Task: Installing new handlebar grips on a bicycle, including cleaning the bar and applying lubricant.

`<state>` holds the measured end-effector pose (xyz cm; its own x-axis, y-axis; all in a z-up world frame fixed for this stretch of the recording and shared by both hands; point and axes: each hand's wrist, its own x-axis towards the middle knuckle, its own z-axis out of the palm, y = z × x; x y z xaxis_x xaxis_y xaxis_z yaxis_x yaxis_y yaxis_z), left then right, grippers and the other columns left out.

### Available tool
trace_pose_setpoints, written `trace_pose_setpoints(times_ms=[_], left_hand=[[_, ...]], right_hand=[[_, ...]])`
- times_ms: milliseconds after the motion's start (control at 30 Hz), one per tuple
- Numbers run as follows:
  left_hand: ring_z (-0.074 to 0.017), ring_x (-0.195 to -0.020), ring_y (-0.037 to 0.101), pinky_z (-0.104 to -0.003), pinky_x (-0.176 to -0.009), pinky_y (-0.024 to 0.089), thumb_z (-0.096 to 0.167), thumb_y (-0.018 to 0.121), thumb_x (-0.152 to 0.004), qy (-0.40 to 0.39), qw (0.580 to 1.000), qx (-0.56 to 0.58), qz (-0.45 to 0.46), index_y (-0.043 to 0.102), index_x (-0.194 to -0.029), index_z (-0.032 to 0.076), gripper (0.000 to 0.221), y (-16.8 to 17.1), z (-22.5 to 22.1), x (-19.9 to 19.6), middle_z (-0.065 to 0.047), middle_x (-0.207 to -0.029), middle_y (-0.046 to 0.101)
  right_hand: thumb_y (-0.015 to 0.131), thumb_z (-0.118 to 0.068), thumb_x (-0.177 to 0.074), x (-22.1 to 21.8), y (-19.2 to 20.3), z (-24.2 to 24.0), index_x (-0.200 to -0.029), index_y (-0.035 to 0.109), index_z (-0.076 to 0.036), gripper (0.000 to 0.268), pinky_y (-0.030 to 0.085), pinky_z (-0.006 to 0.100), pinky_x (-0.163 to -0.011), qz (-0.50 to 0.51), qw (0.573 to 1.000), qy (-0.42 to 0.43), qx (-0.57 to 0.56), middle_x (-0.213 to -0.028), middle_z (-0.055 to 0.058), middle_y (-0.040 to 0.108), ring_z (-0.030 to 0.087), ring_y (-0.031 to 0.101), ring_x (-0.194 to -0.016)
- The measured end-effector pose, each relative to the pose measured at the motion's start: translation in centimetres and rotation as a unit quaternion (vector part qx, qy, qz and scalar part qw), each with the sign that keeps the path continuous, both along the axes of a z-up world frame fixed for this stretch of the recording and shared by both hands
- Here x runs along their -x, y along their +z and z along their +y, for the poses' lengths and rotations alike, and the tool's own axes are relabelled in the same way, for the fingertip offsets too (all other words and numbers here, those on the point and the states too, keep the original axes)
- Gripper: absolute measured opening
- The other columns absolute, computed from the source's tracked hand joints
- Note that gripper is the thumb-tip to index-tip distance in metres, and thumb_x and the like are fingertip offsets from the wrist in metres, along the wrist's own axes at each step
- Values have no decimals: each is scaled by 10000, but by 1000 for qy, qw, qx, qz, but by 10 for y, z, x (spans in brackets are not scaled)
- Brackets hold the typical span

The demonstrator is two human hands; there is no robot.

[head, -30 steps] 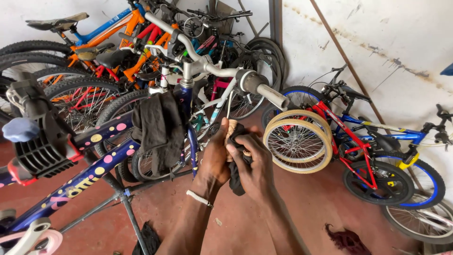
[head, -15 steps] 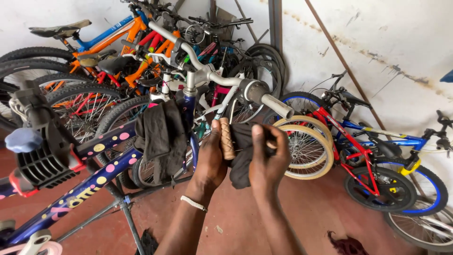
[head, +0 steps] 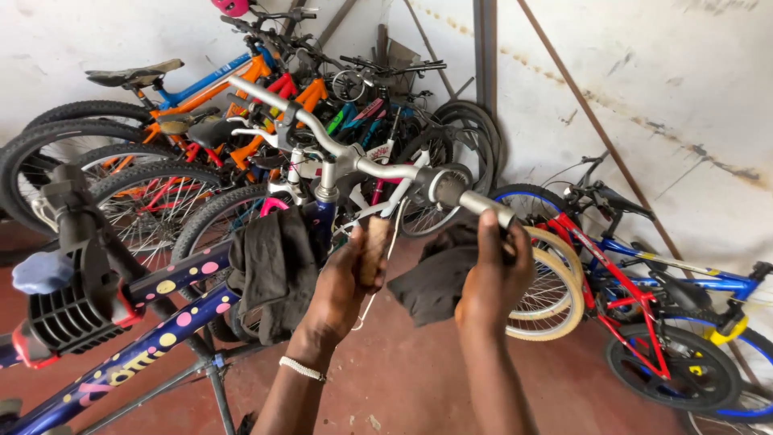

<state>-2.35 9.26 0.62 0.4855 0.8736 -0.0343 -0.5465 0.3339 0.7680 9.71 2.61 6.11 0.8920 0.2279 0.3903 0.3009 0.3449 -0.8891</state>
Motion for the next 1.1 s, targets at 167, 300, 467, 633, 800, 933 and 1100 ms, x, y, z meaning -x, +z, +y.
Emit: trace_pose_setpoints(times_ms=[167,300,467,633,800,933,1100], left_hand=[[-172,-549,502,-243,-474,398,111,586,-830,62,995,-73,14,634,-1118,-68,343,35,-1,10,-106,-682,502],[-132,-573,482,-227,-492,424,60,723,-748,238,966,-102,23,660,-1029,-80,320,45,21,18,-113,-707,543],[-89,-504,432,-181,-486,350,92,740,-769,358,928,-75,-71,638,-975,-66,279,53,52,50,-32,-610,478],[-89,-622,512,-192,-522,407,274,654,-879,396,915,-36,-65,636,-1022,-35,341,53,88,90,-2,-710,498],[-234,-819,494,-374,-708,479,433,553,-893,388,917,10,-95,552,-1042,25,435,66,108,114,-51,-873,405],[-264,-822,514,-391,-752,508,391,522,-927,400,911,4,-98,468,-1014,-1,406,52,142,138,-122,-903,433],[-375,-1021,621,-498,-857,536,60,536,-926,444,874,-48,-193,267,-1102,13,325,33,184,159,-252,-1115,544]], right_hand=[[648,-324,-923,-45,-9,31,-1068,592,-41,322,424,524,-834,22,994,36,100,-991,168,576,340,556,-1030],[739,-345,-792,-17,3,56,-920,679,-121,265,486,369,-760,-177,976,61,114,-879,118,656,278,637,-877],[694,-262,-832,15,40,109,-914,676,-163,129,508,372,-788,-372,895,222,108,-840,51,686,269,659,-875],[685,-291,-819,37,51,194,-1007,635,-203,214,506,385,-823,-509,772,254,283,-896,5,648,220,636,-938],[698,-285,-783,69,62,227,-1255,558,-82,533,450,493,-915,-485,641,316,505,-1142,176,622,356,586,-1095],[686,-250,-782,72,54,234,-1235,562,-193,474,493,492,-845,-526,629,268,506,-1041,130,661,351,637,-975],[657,-124,-815,87,75,212,-1223,543,-150,425,418,561,-937,-480,655,343,472,-1123,184,630,409,570,-1090]])
